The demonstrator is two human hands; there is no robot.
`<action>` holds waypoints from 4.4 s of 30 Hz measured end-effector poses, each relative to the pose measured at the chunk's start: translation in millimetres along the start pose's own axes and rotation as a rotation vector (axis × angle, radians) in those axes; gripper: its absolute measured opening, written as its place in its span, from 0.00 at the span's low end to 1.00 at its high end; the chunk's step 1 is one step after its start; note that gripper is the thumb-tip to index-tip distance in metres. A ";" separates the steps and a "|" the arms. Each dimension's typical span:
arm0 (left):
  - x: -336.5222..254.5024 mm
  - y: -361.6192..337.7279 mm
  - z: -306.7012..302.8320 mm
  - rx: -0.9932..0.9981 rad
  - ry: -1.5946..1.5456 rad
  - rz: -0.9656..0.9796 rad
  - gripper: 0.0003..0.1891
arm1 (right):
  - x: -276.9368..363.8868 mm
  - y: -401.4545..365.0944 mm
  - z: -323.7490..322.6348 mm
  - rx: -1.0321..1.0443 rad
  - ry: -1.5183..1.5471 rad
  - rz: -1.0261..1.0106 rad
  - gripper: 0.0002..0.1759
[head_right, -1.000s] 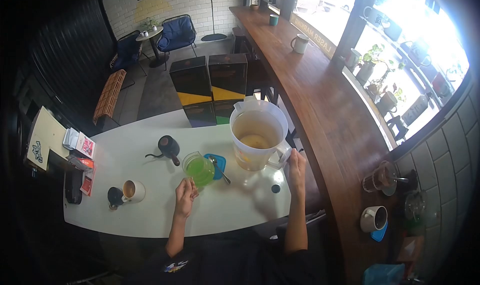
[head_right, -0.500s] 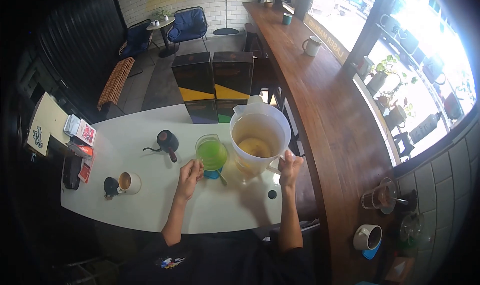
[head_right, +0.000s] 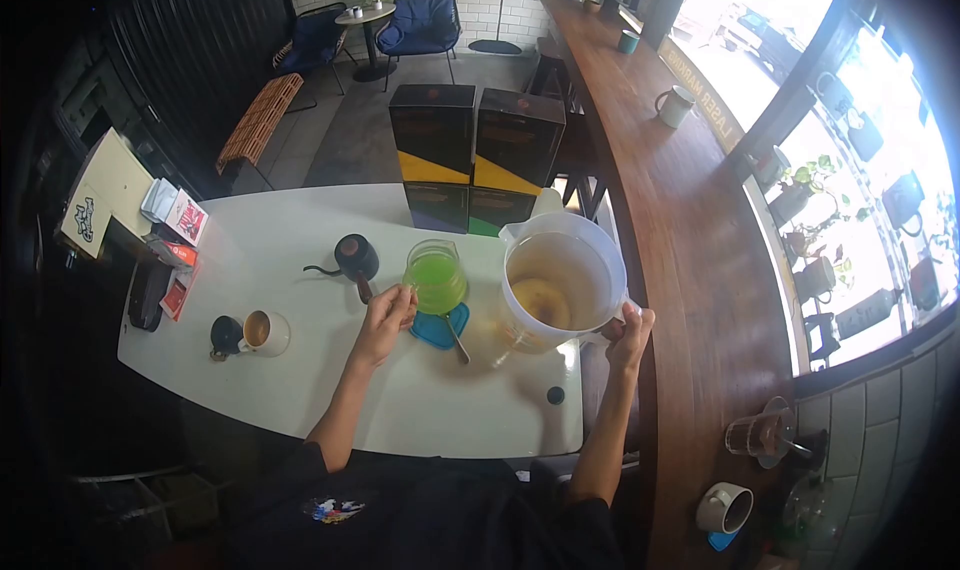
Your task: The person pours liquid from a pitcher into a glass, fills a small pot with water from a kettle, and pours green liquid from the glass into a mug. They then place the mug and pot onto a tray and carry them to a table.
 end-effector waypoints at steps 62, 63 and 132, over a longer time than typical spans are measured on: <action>8.9 -11.0 -23.6 -0.169 0.015 0.130 0.16 | 28.3 58.2 119.0 0.458 -0.458 -0.141 0.23; 9.8 -10.1 -23.8 -0.172 0.016 0.129 0.16 | 28.7 57.8 118.2 0.423 -0.452 -0.154 0.22; 28.6 -7.3 -39.4 -0.231 -0.114 0.097 0.16 | 36.9 62.3 146.7 0.513 -0.570 -0.109 0.27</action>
Point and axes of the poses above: each hand's wrist, its own y-axis towards the middle knuckle, its own z-axis out of the palm, x = y × z, the point moved 5 cm from there along y, towards the middle knuckle, and after that the axes turned 6 degrees about -z, right-handed, at the moved point
